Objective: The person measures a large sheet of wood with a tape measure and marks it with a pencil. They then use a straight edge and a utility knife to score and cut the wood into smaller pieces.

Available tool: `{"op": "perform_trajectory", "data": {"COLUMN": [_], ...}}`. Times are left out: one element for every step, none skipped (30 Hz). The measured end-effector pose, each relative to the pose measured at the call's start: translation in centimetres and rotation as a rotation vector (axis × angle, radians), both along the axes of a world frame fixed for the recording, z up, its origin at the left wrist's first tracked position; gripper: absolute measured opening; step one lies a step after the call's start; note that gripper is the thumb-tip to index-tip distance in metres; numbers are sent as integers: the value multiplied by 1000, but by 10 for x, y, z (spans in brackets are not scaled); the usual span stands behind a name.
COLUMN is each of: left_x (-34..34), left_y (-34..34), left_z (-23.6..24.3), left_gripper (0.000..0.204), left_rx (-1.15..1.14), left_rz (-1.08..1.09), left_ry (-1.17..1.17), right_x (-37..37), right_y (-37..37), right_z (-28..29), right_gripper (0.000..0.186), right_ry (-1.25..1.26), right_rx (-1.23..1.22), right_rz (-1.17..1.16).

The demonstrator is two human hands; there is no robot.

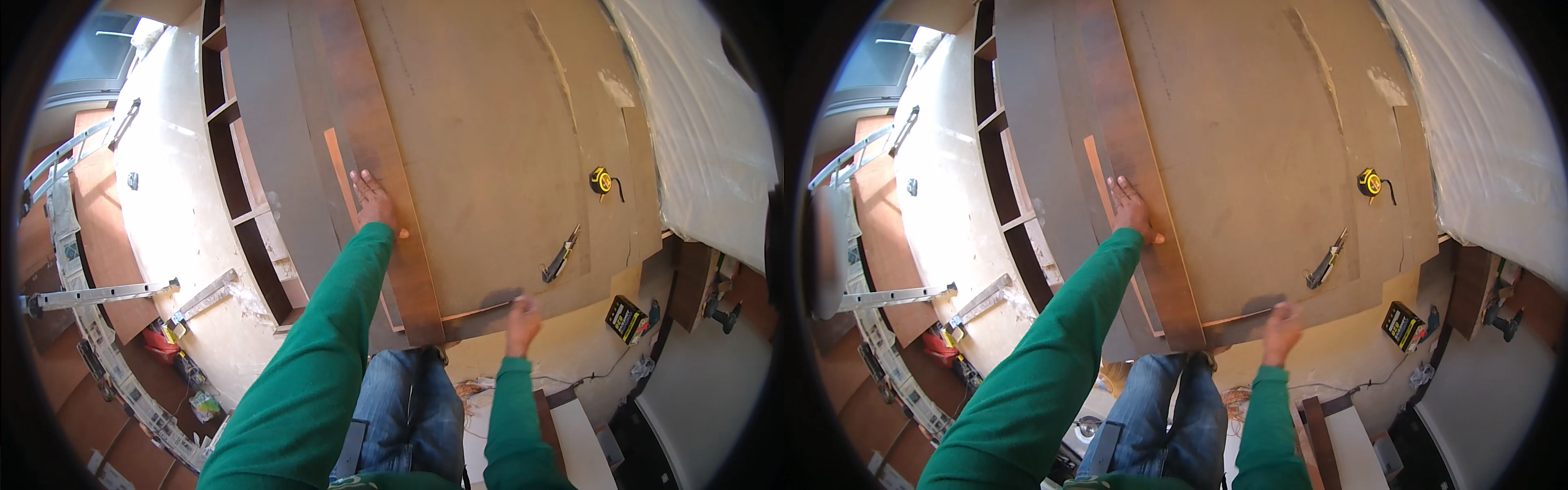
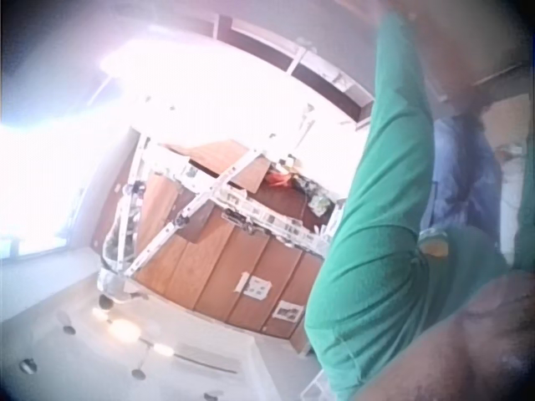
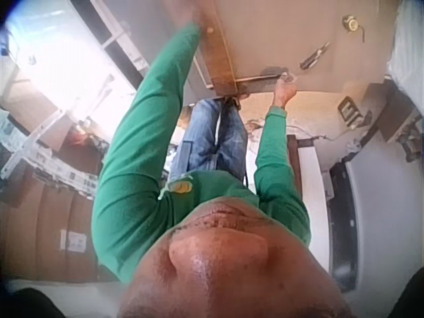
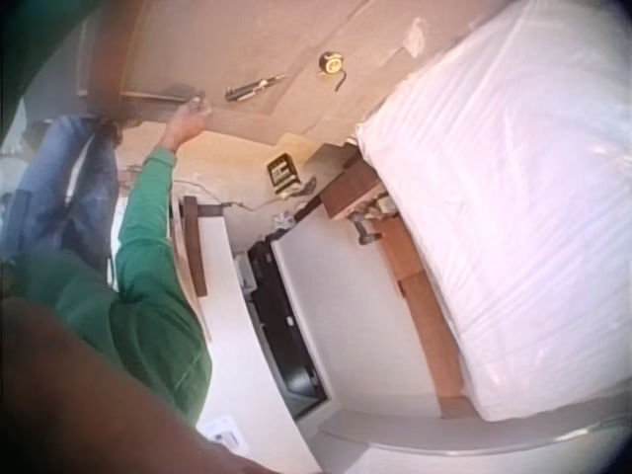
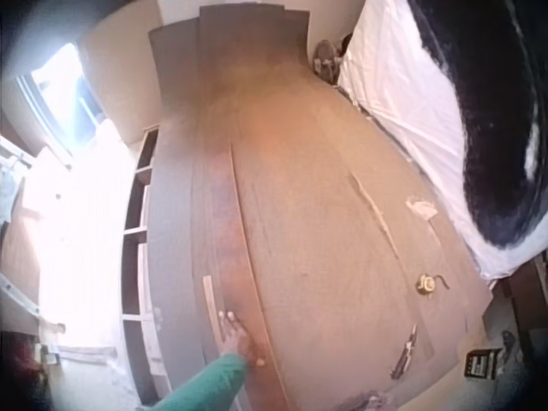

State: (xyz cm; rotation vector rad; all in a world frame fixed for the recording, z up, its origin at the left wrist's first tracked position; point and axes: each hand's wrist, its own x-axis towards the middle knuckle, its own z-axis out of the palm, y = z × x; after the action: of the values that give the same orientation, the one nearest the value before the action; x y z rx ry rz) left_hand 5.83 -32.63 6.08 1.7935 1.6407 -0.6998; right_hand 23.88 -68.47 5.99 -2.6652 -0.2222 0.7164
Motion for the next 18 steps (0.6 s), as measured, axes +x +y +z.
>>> {"op": "perform_trajectory", "data": {"left_x": [7, 6, 6, 6, 3, 5, 8, 8, 5, 0, 1, 0, 1, 4, 5, 5, 4, 2], "left_y": [-1, -3, -1, -3, -7, -5, 0, 2, -1, -3, -1, 0, -1, -4, -4, 3, 2, -5], "left_z": [1, 1, 1, -3, -8, -9, -10, -9, -8, -6, -4, -3, -5, -9, -8, -8, -8, -8], "left_gripper": [164, 165, 165, 166, 167, 167, 167, 168, 168, 168, 168, 168, 168, 168, 167, 167, 167, 167], "left_rx": [-7, -10, -4, 1, 18, 39, 27, 14, -11, -14, -6, -5, 2, 9, 9, 52, 76, 80], "left_rz": [-12, -12, -14, -8, -2, 0, -11, -12, -10, 2, 6, 11, 0, -10, -16, -18, -17, -14], "left_ry": [-23, -24, -29, -38, -48, -64, -67, -61, -51, -41, -43, -43, -8, 28, 69, 48, 35, 20], "right_x": [33, 56, 75, 88, 100, 112, 118, 120, 117, 110, 111, 114, 117, 125, 133, 138, 140, 147], "right_y": [-14, -5, 6, 6, 10, 18, 22, 22, 26, 31, 35, 30, 26, 22, 17, 15, 19, 24], "right_z": [-15, -14, -13, -19, -28, -38, -46, -54, -55, -59, -63, -69, -75, -79, -79, -82, -82, -78], "right_gripper": [52, 56, 62, 62, 63, 63, 62, 60, 59, 55, 54, 54, 53, 52, 52, 51, 51, 51], "right_ry": [-278, -336, -396, -398, -402, -411, -334, -247, -158, -226, -257, -285, -312, -313, -310, -307, -243, -183], "right_rx": [-69, -151, -225, -196, -156, -113, -76, -39, -12, -61, -73, -92, -111, -125, -145, -166, -175, -204], "right_rz": [63, 31, -4, 4, 10, 11, -8, -14, -14, -15, -25, -33, -42, -28, -11, 6, -4, -12]}}
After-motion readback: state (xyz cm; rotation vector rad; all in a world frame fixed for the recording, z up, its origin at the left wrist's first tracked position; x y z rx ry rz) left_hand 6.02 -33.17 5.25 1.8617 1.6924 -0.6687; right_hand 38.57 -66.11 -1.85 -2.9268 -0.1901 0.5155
